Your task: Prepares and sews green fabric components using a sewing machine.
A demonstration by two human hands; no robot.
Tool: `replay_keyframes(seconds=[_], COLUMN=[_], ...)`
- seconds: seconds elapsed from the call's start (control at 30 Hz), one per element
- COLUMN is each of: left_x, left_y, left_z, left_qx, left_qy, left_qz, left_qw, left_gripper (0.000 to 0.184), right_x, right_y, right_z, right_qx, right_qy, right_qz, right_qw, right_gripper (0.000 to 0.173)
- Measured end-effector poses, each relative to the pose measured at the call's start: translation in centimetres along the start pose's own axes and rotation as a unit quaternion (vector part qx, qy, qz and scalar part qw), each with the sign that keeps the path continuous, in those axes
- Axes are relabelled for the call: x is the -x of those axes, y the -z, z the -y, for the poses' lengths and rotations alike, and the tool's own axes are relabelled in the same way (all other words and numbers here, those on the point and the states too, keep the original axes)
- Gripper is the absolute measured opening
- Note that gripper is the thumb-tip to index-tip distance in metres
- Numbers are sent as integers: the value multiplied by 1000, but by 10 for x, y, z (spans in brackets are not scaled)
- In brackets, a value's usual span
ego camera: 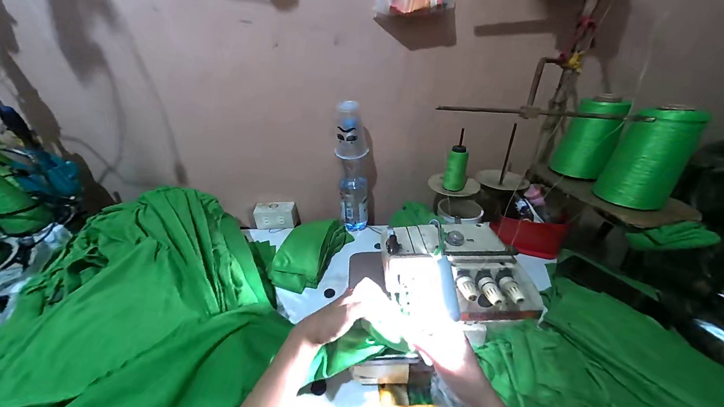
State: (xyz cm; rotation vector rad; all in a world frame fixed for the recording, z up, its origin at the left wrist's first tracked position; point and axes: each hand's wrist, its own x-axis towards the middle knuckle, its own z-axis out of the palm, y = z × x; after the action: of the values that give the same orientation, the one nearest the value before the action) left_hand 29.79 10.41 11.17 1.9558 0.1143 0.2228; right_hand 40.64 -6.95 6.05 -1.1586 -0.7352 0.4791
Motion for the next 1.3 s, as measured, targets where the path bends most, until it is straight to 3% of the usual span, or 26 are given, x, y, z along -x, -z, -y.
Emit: replay_keyframes(seconds=[0.07, 0.13, 0.3, 0.43, 0.53, 0.6, 0.67, 0.77, 0.87, 1.0, 1.1, 1.17, 1.3], left_x=[-9, -18, -18, -18, -10, -6, -8, -11, -12, -17, -15, -14, -25], left_y=[10, 14, 15, 15, 22, 20, 14, 11, 7, -4, -8, -6, -3], left_z=[-6, -15, -20, -25, -16, -21, -23, -29, -35, -46, -53, -61, -53], left_qx=[-161, -266, -226, -225, -251, -328, -379, -367, -316, -334, -328, -389, -572], left_qy=[19, 52, -17, -17, -46, -9, 0, -35, -102, -46, -82, -51, 42], left_qz=[40, 79, 85, 35, 35, 83, 110, 110, 118, 212, 211, 200, 179], left_qw=[986, 959, 970, 973, 966, 941, 919, 923, 936, 917, 917, 898, 799], left_gripper=[35, 40, 30, 31, 25, 32, 27, 22, 22, 33, 33, 42, 65], right_x=[-2, -3, -3, -5, 1, 9, 16, 22, 27, 29, 32, 26, 16], right_y=[2, 1, -1, -4, -4, -6, -6, -2, -1, -15, -21, -15, -4], right_z=[-5, -9, -8, -2, 1, -2, -7, -15, -18, -17, -17, -22, -28], right_qx=[19, 49, 184, 253, 212, 140, 64, 6, -7, -34, 60, 117, 93], right_qy=[38, 66, 28, 69, 87, 83, 75, 57, 44, 27, 25, 25, 4], right_qz=[19, 3, 10, -14, -39, -57, -76, -107, -109, -97, -76, -53, -18], right_qw=[999, 997, 983, 965, 973, 985, 992, 993, 993, 994, 995, 991, 995], right_gripper=[49, 49, 30, 36, 42, 46, 61, 65, 69, 76, 61, 59, 71])
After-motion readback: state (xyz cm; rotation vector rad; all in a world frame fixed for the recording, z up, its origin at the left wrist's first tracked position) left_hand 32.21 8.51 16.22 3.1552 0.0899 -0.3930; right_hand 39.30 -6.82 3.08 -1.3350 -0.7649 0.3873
